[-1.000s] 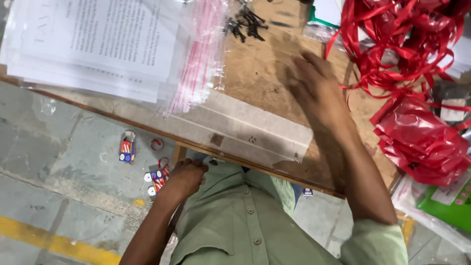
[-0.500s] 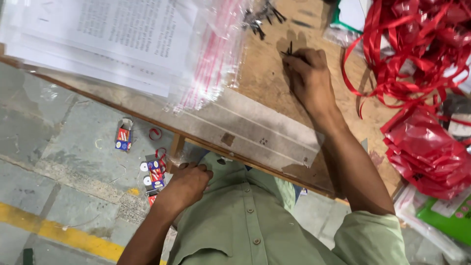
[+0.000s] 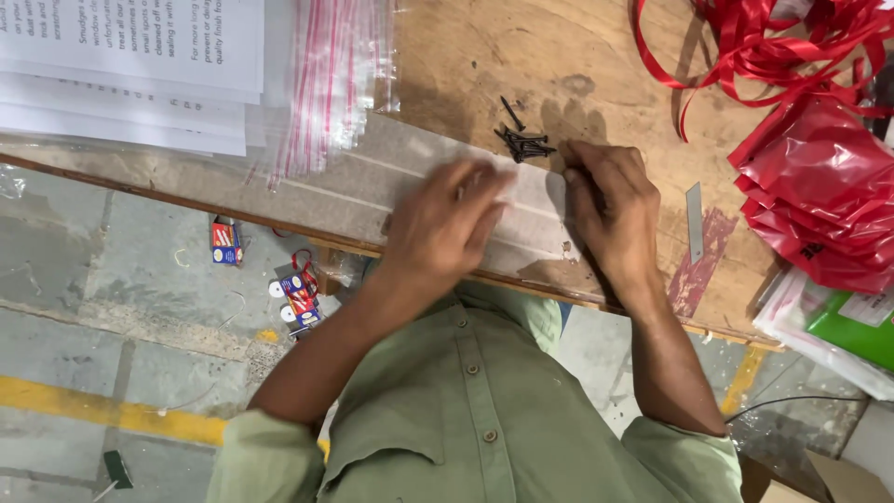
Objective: Placing screws into a small red pouch and tying it with a ribbon.
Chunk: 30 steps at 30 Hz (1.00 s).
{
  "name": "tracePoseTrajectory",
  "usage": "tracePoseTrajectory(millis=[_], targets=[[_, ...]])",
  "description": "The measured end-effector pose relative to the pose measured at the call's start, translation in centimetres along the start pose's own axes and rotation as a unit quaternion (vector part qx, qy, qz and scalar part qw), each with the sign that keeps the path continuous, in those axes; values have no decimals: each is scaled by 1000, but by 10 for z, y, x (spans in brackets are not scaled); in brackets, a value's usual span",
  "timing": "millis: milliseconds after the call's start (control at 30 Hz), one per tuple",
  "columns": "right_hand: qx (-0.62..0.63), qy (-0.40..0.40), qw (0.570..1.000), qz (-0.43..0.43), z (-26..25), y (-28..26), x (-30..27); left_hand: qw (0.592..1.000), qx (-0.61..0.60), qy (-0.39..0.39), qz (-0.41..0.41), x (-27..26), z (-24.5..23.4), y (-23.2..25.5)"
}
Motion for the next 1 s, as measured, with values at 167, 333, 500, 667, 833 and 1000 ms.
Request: tracePoseTrajectory(millis=[167,333,500,667,833,1000], targets=[[18,20,998,-59,1,-14,12,983,169,-3,71,20,43,-20],[22,28,998,-52,6,6,2,990,142,16,19,13,30,-26],[40,45,998,-26,5,8,-2,991,120,57,-14,15,17,-22],[22,57,998,-15,2,16,-9,987,136,77,-30,14,17,-26],[24,33,998,-47,4,4,-2,989,119,71,-55,10,16,-34],[8,4,997,-80,9,0,-3,990,98,87,-49,12,15,-31]])
Point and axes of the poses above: each hand's wrist, its own x-axis towards the middle knuckle, its own z-axis out of the palm, y = z × x, the point moved 7 cm from there along x, towards the middle knuckle, and after that the axes turned 7 degrees about y, right-handed, at the moved point
